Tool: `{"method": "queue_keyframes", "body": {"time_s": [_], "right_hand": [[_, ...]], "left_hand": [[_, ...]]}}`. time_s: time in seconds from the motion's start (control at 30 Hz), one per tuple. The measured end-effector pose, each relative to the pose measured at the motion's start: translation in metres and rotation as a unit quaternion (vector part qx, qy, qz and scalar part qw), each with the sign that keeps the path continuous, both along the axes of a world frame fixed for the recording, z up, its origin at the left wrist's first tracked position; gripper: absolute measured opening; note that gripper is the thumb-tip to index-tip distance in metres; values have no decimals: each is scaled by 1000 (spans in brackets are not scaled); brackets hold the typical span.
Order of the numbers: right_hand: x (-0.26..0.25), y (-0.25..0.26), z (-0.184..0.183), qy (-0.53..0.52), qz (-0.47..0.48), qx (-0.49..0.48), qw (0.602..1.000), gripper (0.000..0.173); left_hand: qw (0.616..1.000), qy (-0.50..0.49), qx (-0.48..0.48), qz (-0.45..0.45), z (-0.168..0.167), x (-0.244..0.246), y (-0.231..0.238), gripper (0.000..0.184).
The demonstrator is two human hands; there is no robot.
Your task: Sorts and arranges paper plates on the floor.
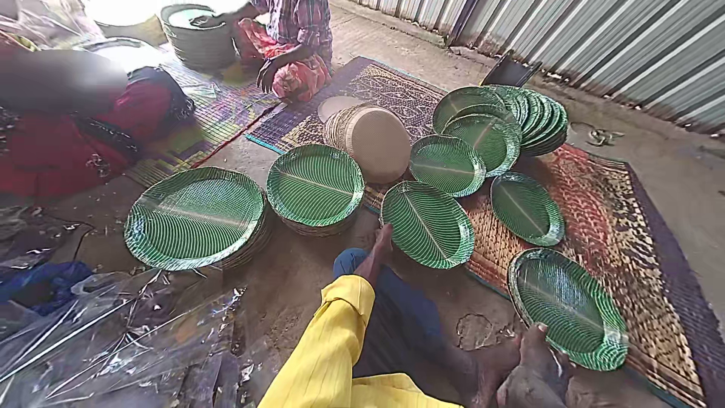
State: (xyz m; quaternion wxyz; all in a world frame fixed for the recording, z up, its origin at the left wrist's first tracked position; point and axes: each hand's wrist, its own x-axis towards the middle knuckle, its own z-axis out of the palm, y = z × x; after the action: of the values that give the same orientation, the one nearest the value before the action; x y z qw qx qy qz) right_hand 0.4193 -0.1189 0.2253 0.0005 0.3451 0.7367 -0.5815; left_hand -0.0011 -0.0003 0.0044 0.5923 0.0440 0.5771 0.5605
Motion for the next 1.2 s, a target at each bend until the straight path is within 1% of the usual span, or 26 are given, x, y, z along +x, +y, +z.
{"method": "queue_keyframes", "body": {"time_s": [0.03,0.07,0.13,0.17,0.2,0.23,0.27,0.3,0.33,0.37,0.4,0.43,0.47,0.53,0.57,0.63,0.7,0.73,0.8,0.87,0.97,1.07,1.2], "right_hand": [[-12,2,1,-8,6,8,1000,85],[-22,3,4,-9,9,17,1000,92],[-37,7,10,2,5,29,1000,100],[-41,9,13,6,10,31,999,99],[-43,10,20,2,24,39,999,92],[-40,9,29,-14,52,43,998,78],[-39,7,39,-37,58,39,997,65],[-42,3,46,-60,34,35,997,54],[-48,-2,47,-59,4,45,997,49],[-37,11,41,-34,76,48,995,50],[-32,20,35,-16,125,57,990,52],[-34,20,35,-20,120,61,991,52],[-41,16,38,-31,91,65,993,52],[-28,29,30,-1,154,63,986,53],[-23,32,28,15,169,63,983,53],[-21,25,26,20,143,65,987,49],[-28,8,25,10,55,65,996,43],[-18,10,26,9,86,70,994,47],[-7,14,24,43,140,82,986,52],[-8,15,24,76,149,87,982,50],[-21,19,24,83,163,88,979,47],[-25,36,11,99,189,76,974,47],[-34,51,-3,112,200,56,972,46]], "left_hand": [[1000,1,-4,0,0,1,1,58],[1000,0,-8,0,0,1,2,59],[1000,-7,-8,5,1,1,3,60],[1000,-10,-6,12,2,0,3,59],[1000,-12,-3,17,2,-1,2,59],[1000,-14,2,20,1,-1,2,58],[1000,-16,8,26,-1,0,2,58],[999,-16,15,31,-4,0,2,59],[999,-13,21,35,-7,-1,3,59],[999,-10,29,38,-10,-1,2,59],[999,-8,32,40,-12,-1,3,60],[999,-5,31,44,-14,-1,3,60],[998,-2,30,48,-16,-1,4,60],[998,1,25,58,-16,0,4,61],[998,2,24,63,-14,2,5,60],[997,0,17,71,-11,5,7,59],[997,-4,7,72,-5,7,7,60],[997,-8,7,75,-2,9,8,60],[995,-20,10,93,6,12,7,58],[994,-33,11,105,15,15,8,58],[994,-32,15,106,25,16,5,59],[992,-32,18,121,24,14,-2,56],[992,-10,6,124,28,13,-11,52]]}}
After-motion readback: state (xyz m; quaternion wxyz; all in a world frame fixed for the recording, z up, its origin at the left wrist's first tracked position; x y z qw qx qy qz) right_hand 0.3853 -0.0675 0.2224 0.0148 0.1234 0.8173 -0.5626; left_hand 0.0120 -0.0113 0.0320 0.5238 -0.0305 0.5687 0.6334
